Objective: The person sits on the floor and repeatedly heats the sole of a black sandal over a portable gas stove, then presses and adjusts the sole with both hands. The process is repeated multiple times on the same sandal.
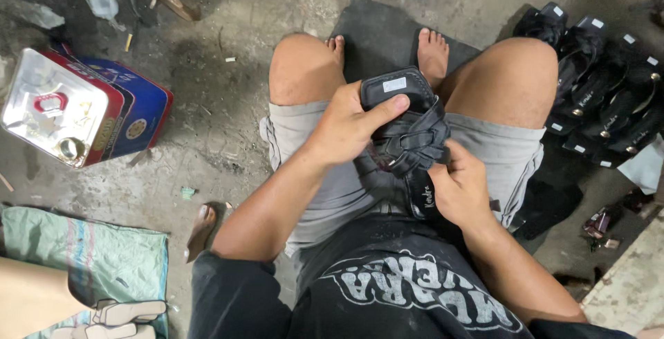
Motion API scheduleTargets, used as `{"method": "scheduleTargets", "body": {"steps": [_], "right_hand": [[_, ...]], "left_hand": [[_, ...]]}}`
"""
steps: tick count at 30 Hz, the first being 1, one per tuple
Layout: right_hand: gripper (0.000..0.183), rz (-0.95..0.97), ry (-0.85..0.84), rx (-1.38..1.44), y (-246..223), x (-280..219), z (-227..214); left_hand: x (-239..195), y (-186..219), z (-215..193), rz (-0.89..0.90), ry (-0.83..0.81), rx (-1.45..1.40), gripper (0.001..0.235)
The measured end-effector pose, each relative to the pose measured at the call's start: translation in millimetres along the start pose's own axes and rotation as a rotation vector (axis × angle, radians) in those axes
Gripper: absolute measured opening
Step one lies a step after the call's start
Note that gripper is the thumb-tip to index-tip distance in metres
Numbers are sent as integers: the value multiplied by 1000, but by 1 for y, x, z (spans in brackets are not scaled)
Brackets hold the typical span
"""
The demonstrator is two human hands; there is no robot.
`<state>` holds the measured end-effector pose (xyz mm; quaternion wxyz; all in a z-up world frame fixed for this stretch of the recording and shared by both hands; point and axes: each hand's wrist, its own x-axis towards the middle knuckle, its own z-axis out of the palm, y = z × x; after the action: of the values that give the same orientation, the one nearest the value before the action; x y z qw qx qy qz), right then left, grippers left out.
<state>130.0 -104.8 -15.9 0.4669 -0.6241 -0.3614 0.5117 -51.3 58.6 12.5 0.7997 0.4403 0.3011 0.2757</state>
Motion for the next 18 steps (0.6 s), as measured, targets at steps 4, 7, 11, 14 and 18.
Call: {"method": "scheduleTargets", "body": {"steps": [4, 7, 11, 14, 18], "right_hand": [[25, -29, -7, -63, -6, 4, 4], [28, 126, 14, -51, -24, 8, 6], [40, -186, -22, -552, -59, 2, -2], [50, -383, -240, -737, -81, -10, -12], [60, -78, -334, -1069, -97, -27, -34]], "left_hand": [[-4, 0, 3, 45, 58, 188, 33], [-1, 4, 0, 154, 114, 315, 44], [-10, 5, 5, 202, 112, 490, 118], [-21, 1, 6, 148, 37, 700, 130], [-27, 6, -9, 67, -42, 528, 126]]}}
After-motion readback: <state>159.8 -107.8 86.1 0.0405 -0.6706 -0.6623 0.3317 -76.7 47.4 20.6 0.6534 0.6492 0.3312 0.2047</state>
